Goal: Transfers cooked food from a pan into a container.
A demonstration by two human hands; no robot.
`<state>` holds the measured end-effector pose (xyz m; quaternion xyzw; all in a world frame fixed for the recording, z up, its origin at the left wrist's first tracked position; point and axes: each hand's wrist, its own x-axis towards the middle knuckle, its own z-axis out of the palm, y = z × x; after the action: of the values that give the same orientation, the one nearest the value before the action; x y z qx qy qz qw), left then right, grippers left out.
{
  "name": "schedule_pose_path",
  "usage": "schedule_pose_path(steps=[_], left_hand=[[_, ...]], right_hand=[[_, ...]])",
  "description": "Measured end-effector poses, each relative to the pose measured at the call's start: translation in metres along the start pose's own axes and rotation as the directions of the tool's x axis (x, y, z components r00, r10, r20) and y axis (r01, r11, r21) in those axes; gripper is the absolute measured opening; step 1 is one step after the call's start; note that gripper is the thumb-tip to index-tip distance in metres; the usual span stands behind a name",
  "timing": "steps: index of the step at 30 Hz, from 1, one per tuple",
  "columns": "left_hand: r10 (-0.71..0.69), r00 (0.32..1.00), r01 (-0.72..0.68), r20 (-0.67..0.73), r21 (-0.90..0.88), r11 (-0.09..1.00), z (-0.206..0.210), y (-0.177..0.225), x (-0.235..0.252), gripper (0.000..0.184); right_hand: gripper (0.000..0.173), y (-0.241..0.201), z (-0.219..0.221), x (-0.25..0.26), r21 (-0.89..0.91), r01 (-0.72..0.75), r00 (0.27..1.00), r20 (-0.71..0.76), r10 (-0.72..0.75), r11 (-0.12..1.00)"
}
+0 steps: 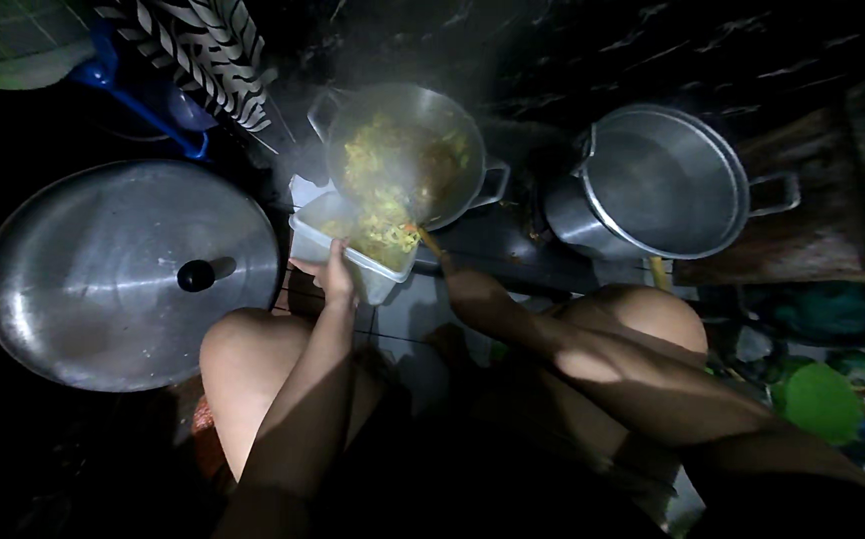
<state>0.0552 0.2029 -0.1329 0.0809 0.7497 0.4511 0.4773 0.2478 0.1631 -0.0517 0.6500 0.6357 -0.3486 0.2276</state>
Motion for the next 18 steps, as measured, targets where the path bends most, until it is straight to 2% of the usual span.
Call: schedule_pose_path(steps=[3, 11, 15, 18], left_hand=[[-0.001, 1.000, 0.001, 0.001, 0.016, 1.000, 0.000, -0.002, -0.001, 0.130], [0.023, 1.000, -0.023, -0.011, 0.020, 1.000, 0.004, -0.006, -0.003, 0.130], [0.014, 1.000, -0.014, -0.022, 0.029, 0.999, 0.005, -0.006, -0.003, 0.130], [0.004, 1.000, -0.004, -0.018, 0.008, 1.000, 0.004, -0.005, -0.003, 0.131]], right_hand=[[0.066, 0.005, -0.001, 0.000, 0.014, -0.013, 0.999, 0.041, 0.013, 1.000], [0.059, 0.012, 0.002, 0.004, 0.099, 0.023, 0.999, 0.025, -0.026, 0.995], [0.057, 0.019, 0.006, -0.018, 0.100, 0.147, 0.989, -0.012, -0.146, 0.984], [0.064, 0.019, 0.003, -0.046, 0.069, 0.160, 0.981, 0.104, -0.166, 0.985]])
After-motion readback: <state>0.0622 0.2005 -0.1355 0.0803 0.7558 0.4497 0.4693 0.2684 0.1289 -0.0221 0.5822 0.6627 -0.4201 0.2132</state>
